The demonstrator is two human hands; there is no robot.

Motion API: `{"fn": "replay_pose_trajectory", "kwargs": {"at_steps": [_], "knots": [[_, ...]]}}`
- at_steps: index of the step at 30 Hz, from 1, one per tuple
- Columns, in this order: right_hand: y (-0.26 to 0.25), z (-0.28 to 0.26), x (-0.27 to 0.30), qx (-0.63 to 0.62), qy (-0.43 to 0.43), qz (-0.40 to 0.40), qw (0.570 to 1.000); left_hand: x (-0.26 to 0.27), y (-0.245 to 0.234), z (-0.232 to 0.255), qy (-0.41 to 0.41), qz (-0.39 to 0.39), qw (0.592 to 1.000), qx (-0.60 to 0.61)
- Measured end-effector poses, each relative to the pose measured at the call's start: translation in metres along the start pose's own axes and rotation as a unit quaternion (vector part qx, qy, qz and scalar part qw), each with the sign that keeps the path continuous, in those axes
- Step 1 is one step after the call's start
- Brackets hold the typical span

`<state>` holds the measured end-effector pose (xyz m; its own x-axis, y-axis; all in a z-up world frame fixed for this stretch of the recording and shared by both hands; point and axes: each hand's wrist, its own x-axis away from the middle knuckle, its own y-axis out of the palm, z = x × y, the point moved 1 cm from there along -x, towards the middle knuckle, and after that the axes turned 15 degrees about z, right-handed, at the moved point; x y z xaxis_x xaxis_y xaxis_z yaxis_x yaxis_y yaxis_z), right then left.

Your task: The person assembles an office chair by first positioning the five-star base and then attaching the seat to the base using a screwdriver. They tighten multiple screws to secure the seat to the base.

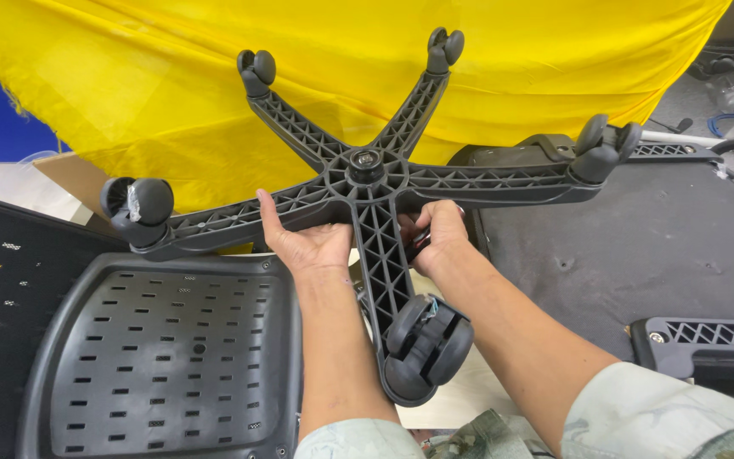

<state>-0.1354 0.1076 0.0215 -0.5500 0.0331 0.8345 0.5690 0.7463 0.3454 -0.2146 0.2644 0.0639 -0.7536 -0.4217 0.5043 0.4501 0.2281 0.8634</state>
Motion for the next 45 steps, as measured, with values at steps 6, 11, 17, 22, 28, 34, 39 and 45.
{"fn": "replay_pose_trajectory", "kwargs": {"at_steps": [6, 11, 17, 22, 28, 34, 39, 45], "knots": [[-0.009, -0.018, 0.021, -0.019, -0.128, 0.122, 0.984, 0.001, 0.002, 0.035, 0.008, 0.008, 0.998, -0.062], [-0.02, -0.068, 0.018, -0.103, -0.254, 0.146, 0.951, 0.005, 0.005, 0.065, 0.03, 0.07, 0.985, -0.157], [-0.023, -0.08, 0.016, -0.129, -0.253, 0.094, 0.954, -0.005, 0.008, 0.068, 0.031, 0.091, 0.978, -0.186], [-0.03, -0.084, 0.02, -0.16, -0.262, 0.092, 0.947, -0.013, 0.013, 0.072, 0.022, 0.155, 0.969, -0.191], [-0.033, -0.08, 0.032, -0.066, -0.351, -0.005, 0.934, -0.015, 0.015, 0.075, 0.019, 0.214, 0.962, -0.17], [-0.037, -0.081, 0.04, 0.042, -0.421, 0.015, 0.906, -0.01, 0.015, 0.071, 0.025, 0.235, 0.89, -0.389], [-0.051, -0.086, 0.043, 0.126, -0.459, -0.001, 0.879, 0.008, 0.01, 0.073, 0.047, 0.248, 0.757, -0.603], [-0.06, -0.078, 0.05, 0.133, -0.502, -0.065, 0.852, 0.034, -0.003, 0.068, -0.003, 0.074, 0.721, -0.689]]}}
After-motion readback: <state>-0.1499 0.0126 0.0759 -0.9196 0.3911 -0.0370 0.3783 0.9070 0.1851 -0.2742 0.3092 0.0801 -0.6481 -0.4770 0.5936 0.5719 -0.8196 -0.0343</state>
